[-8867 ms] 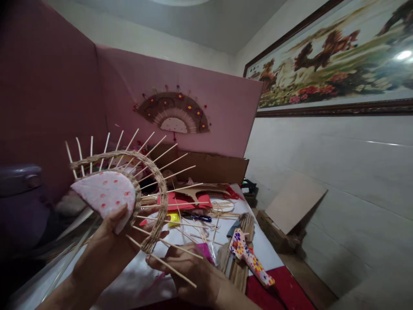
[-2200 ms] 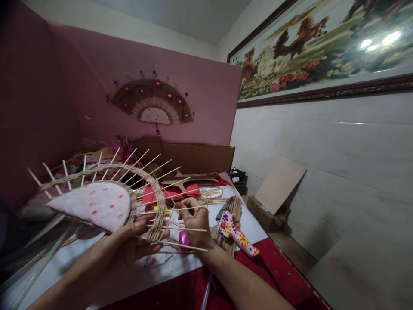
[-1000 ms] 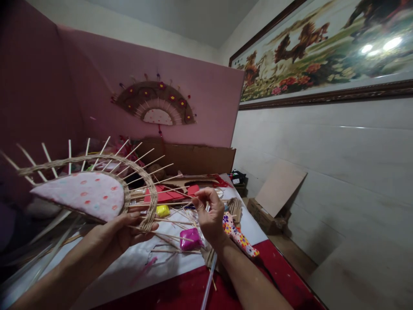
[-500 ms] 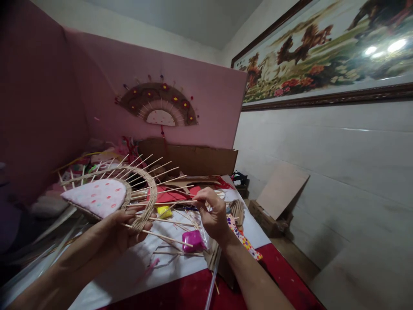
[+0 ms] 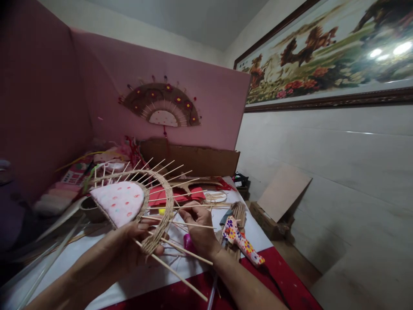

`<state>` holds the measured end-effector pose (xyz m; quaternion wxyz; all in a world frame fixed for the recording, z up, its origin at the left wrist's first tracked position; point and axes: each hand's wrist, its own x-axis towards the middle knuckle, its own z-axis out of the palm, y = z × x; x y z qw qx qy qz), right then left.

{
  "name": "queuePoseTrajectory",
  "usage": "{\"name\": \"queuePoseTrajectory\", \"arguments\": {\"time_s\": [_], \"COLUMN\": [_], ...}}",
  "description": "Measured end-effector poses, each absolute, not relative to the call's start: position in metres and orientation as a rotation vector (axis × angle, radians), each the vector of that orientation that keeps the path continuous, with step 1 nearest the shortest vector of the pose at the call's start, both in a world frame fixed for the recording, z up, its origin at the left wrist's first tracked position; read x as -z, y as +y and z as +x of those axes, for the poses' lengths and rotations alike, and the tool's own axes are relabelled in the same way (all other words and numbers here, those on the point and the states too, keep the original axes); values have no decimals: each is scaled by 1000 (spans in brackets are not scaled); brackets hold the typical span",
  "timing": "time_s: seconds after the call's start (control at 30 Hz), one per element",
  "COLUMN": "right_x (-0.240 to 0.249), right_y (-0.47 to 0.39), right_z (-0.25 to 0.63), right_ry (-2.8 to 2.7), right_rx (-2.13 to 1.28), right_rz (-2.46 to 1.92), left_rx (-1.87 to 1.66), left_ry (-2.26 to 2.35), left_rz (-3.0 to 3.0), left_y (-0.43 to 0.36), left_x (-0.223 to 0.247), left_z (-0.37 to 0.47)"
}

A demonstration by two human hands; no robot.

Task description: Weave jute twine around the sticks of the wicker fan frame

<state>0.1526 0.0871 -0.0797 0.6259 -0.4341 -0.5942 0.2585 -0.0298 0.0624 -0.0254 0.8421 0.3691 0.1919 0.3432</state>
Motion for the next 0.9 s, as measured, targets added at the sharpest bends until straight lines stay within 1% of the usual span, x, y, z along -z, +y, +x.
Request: {"name": "queuePoseTrajectory", "arguments": {"time_s": [0.27,0.57,0.9], "right_x": [80,86,79], "right_y": [81,88,84], "right_z": [150,155,155], "right_ry": [-1316,-1386,-1493], "right_rx": [-549,-520,-462], "right_rz": [-1070,-1049,-1108], "left_rx": [-643,-771,-897], "left_ry": [456,425,388], "left_rz": [771,823,897], "left_y": [56,60,63], "left_x": [29,27,23], "left_z": [-22,-27,-30]}}
